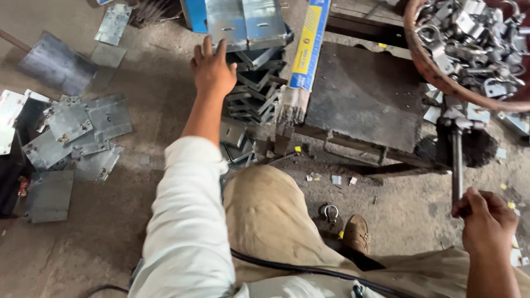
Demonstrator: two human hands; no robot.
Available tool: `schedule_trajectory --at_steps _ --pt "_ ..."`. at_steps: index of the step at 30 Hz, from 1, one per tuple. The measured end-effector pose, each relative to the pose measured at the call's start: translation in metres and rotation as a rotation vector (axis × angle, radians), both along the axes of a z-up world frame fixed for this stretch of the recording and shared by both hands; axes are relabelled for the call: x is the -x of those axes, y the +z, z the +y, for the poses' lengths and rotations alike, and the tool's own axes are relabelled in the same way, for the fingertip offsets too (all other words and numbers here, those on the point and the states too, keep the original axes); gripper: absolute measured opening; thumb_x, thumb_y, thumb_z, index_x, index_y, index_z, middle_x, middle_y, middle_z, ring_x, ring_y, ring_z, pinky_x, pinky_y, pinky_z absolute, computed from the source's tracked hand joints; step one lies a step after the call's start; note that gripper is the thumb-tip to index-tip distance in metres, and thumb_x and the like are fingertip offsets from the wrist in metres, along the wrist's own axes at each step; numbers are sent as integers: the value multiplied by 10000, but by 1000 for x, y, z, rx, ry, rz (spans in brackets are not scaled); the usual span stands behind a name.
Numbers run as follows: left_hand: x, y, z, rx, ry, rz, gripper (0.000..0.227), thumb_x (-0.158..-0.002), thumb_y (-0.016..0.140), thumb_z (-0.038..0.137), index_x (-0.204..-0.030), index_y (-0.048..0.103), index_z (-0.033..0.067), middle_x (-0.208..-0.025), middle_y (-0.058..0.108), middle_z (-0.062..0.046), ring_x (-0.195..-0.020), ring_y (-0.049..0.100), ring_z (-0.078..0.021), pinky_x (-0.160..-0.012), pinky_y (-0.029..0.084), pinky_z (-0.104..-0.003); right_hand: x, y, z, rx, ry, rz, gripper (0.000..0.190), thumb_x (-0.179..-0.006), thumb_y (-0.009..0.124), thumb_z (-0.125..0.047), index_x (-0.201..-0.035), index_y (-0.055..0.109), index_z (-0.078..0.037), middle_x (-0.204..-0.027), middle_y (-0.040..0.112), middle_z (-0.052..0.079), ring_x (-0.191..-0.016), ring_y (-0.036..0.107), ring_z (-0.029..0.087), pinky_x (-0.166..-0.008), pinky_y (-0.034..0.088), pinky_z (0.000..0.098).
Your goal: The person sits on the floor and repeatedly picks up small metal brackets from a stack, places them on a workbench, and welds a metal ring onto each bracket using a welding torch. After welding, the finished pieces are tossed onto the floor.
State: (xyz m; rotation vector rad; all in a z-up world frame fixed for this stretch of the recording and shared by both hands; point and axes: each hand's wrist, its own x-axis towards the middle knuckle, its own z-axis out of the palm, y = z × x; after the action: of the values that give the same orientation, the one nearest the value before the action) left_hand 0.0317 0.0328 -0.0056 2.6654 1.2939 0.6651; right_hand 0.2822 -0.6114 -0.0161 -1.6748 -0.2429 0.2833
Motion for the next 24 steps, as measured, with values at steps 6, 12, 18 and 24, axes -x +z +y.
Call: schedule_trajectory --at_steps 6,12,18,24 --pt "-29 -6 46 -78 179 266 301 -905 699 163 -1205 698 136 -1590 353 -121 -1488 248 -434 -1167 165 -656 2 9 26 156 -25 18 257 -1181 646 -120 -979 632 38 -813 634 94 -725 613 174 -579 408 297" --pt "1 49 11 32 15 74 151 -883 654 145 -1005 741 128 -1116 745 -50 -1329 501 -295 -1149 224 -620 -6 6 29 -71 49 20 195 -1137 641 -85 -978 637 26 -834 643 80 -745 643 153 -638 500 276" --pt "55 102 -58 545 -90 -453 122 -999 649 219 -990 701 109 -869 705 -46 -818 662 -204 -750 523 -335 1 21 41 29 -35 66 150 -1076 663 -135 -973 666 -25 -782 641 74 -627 569 153 -535 399 281" --pt "23 96 -165 1546 -421 -878 111 -1046 701 160 -977 703 74 -876 687 -37 -771 613 -166 -682 467 -314 14 7 51 22 74 116 194 -1037 650 -173 -907 664 -28 -745 627 41 -663 593 142 -632 488 292"
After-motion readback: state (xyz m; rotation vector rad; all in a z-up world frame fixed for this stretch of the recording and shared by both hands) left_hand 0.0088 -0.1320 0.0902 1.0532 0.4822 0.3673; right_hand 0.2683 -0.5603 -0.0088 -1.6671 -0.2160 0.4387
